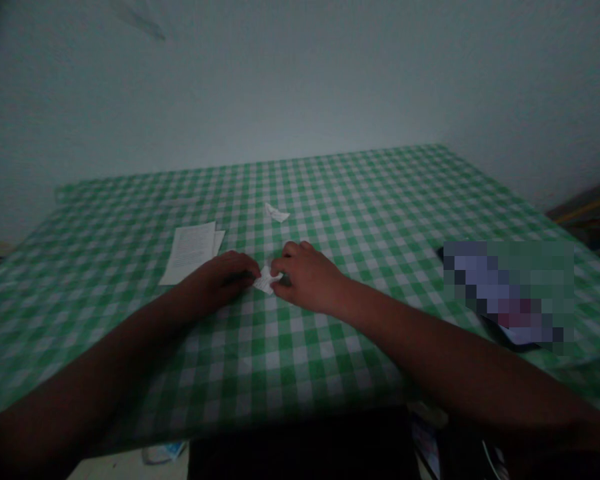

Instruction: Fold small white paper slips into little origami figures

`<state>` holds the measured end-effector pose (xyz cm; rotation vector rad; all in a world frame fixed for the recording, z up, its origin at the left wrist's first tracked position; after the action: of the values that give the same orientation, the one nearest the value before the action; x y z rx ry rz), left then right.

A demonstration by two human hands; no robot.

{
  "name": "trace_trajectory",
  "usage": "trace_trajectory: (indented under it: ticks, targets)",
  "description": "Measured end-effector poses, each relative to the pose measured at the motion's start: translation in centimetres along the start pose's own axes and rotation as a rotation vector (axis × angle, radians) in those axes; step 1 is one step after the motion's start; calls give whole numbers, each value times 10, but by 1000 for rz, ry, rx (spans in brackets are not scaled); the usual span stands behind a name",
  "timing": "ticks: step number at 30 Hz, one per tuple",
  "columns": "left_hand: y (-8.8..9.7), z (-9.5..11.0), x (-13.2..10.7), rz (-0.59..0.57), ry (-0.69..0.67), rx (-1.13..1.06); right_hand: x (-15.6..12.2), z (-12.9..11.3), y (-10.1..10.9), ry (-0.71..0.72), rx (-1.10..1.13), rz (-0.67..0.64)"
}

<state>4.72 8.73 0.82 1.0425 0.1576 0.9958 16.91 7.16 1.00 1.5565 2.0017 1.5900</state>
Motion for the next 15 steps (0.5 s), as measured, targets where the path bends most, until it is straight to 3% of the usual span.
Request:
trace_trajectory:
  ticks: [10,15]
  targets:
    - [-6,4,0,46,-47,185,1,-7,0,61,55,-17]
    - [-2,-3,1,85,25,258,-1,-18,-4,101,110,-85]
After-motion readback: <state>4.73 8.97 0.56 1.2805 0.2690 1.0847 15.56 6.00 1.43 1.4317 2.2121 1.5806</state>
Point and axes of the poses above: each hand's wrist, its own x-axis towards the middle knuckle, its own y-axis out of the back of the hand, z = x × y, the point moved 9 cm from there along x, towards the middle knuckle, and after that the axes turned 15 degrees about z, right-handed, at the moved point
